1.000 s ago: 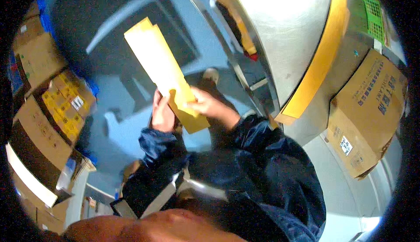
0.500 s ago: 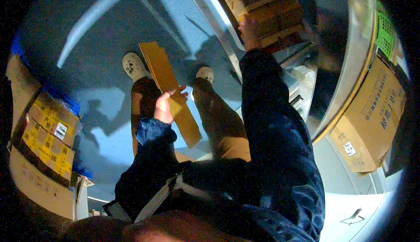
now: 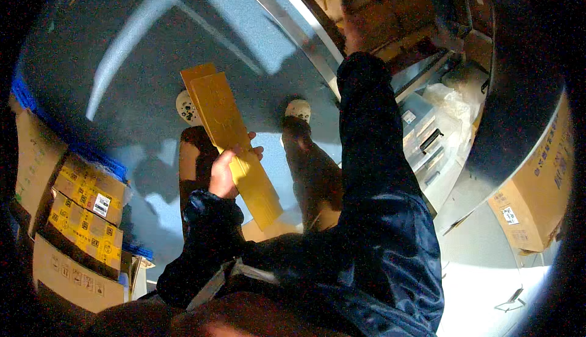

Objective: The person assembles yellow cardboard frames by placing white foam sheets into the trays and inserting pre-cut cardboard dividers. They handle the components by hand, fitting the pieces together to create a structured frame.

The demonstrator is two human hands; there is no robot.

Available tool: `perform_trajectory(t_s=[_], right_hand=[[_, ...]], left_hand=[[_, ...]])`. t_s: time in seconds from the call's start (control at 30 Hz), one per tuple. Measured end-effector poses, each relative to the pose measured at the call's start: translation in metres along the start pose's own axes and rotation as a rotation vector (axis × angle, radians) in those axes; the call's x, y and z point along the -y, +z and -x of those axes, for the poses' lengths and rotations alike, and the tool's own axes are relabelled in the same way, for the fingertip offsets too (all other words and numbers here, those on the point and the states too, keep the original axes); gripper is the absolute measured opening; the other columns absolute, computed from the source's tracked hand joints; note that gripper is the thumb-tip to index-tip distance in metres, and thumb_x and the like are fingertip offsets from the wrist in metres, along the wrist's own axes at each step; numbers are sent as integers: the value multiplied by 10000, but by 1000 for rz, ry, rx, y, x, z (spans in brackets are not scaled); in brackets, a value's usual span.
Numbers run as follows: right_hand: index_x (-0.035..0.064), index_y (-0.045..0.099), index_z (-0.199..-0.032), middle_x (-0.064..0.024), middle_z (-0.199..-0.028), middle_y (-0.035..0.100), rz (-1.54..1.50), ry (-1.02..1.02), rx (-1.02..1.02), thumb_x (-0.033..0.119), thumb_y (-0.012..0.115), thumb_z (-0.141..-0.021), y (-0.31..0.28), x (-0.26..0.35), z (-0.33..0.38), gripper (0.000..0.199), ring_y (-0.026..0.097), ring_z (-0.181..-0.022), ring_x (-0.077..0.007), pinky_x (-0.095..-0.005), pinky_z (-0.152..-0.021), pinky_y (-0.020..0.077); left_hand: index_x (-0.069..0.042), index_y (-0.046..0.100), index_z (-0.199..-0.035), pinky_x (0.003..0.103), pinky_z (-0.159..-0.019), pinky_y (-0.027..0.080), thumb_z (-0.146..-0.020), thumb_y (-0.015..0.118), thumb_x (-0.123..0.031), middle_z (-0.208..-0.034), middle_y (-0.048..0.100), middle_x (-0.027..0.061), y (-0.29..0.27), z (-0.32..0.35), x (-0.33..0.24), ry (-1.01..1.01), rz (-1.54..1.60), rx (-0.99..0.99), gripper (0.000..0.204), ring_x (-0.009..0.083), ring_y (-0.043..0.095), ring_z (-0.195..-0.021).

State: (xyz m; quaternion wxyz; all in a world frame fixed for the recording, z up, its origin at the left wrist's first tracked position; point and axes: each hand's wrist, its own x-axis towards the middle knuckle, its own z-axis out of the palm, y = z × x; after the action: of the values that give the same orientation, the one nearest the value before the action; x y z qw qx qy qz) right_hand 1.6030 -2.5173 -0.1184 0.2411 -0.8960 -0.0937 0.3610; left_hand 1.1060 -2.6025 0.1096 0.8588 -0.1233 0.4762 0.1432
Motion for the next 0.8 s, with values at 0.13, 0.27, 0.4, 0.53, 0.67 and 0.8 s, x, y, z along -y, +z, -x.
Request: perform_trajectory(t_s=[0.13, 0.27, 0.4, 0.53, 0.67, 0.8], right_hand=[[59, 573, -1264, -99, -1220, 576, -55, -62, 10, 494, 627, -919, -9, -15, -17, 558, 565, -1032, -225, -359, -818, 520], [62, 574, -1278, -90, -1222, 587, -136, -113, 61, 459, 623, -928, 10, 6, 12, 531, 569, -1065, -223, -342, -820, 522], [66, 567, -1297, -80, -1250, 586, -161, -134, 43, 447, 642, -921, 2, 11, 17, 541, 567, -1111, -223, -331, -837, 528], [49, 562, -1299, -91, -1280, 573, -172, -150, 104, 434, 682, -904, -9, 19, 30, 564, 567, -1115, -225, -318, -854, 529], [45, 587, -1281, -97, -1233, 592, -295, -162, -10, 417, 710, -892, -1, 27, 53, 552, 573, -1087, -207, -308, -845, 527], [43, 618, -1241, -80, -1116, 615, -282, -206, 24, 391, 706, -904, -6, 4, 30, 492, 575, -1033, -171, -307, -836, 526]], left_hand=[[-21, 433, -1411, 417, -916, 520, -948, 505, -243, -1347, 570, 125, 10, -5, 5, 32, -11, -16, 518, 307, 620, -1062], [-13, 452, -1397, 416, -896, 521, -924, 541, -259, -1228, 611, 189, -7, -9, 16, 5, 49, 18, 540, 308, 622, -1048], [1, 455, -1391, 417, -891, 521, -906, 566, -266, -1184, 621, 198, -3, -13, 18, -4, 36, 12, 564, 307, 622, -1039], [3, 455, -1389, 423, -892, 519, -897, 590, -260, -1219, 607, 186, 14, -7, 17, 50, 60, -14, 574, 308, 621, -1034], [-10, 452, -1390, 431, -905, 515, -894, 601, -247, -1292, 576, 152, 10, -10, 19, 45, 97, 33, 570, 313, 615, -1053], [-15, 431, -1403, 440, -934, 508, -895, 600, -240, -1356, 549, 143, 16, -7, 15, 36, 83, 34, 581, 320, 605, -1085]])
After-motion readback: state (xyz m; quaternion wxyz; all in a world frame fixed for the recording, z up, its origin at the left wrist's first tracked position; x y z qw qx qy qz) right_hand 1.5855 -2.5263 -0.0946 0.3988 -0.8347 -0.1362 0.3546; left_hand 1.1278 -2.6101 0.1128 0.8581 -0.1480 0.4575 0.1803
